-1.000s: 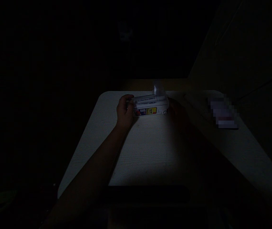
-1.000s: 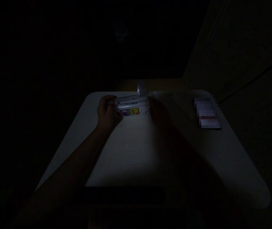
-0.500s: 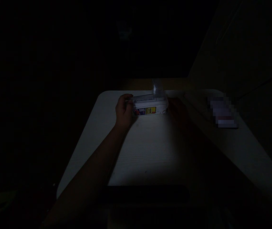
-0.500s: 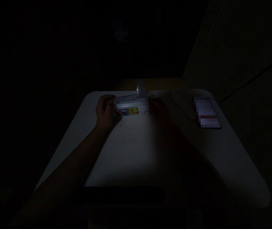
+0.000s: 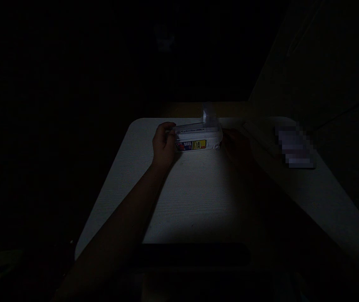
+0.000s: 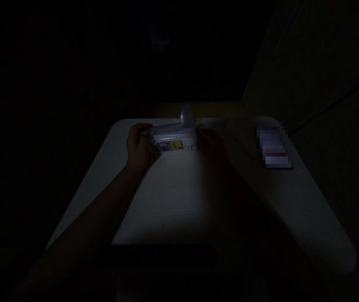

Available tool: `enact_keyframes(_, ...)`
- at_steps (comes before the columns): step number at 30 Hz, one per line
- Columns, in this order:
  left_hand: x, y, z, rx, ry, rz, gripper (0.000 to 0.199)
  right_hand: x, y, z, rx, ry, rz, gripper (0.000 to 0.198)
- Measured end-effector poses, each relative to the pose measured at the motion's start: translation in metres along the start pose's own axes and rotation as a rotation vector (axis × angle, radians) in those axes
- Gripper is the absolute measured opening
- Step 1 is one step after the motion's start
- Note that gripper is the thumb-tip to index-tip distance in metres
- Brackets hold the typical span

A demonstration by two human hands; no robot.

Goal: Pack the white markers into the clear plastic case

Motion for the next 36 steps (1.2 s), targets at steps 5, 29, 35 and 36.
enact_keyframes(5, 0.000, 0.001, 0.000, -0.016, -0.001, -0.004, 0.028, -0.003, 0.000, 0.001, -0.018, -0.027, -0.006, 0.046)
enact_keyframes(29, 0.000, -0.004, -0.001, -0.008, -0.013, 0.001, 0.036, -0.008, -0.005, -0.001, 0.182, -0.037, 0.113, 0.053)
enact_keyframes(35, 0.000, -0.005, -0.001, -0.004, -0.014, 0.009, 0.035, -0.027, -0.035, -0.004, 0.259, -0.132, 0.097, 0.049)
enact_keyframes(36, 0.000, -0.004, -0.001, -0.005, -0.016, 0.006, 0.034, -0.029, -0.041, -0.005, 0.271, -0.144, 0.098, 0.048)
Point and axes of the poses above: each hand's wrist, its own z-axis towards the middle knuckle, its own x-axis out of the palm, y = z × x, the point moved 5 cm from there along z, towards the middle knuckle, and after that the axes turned 5 degrees about -x, right-handed, at the moved point
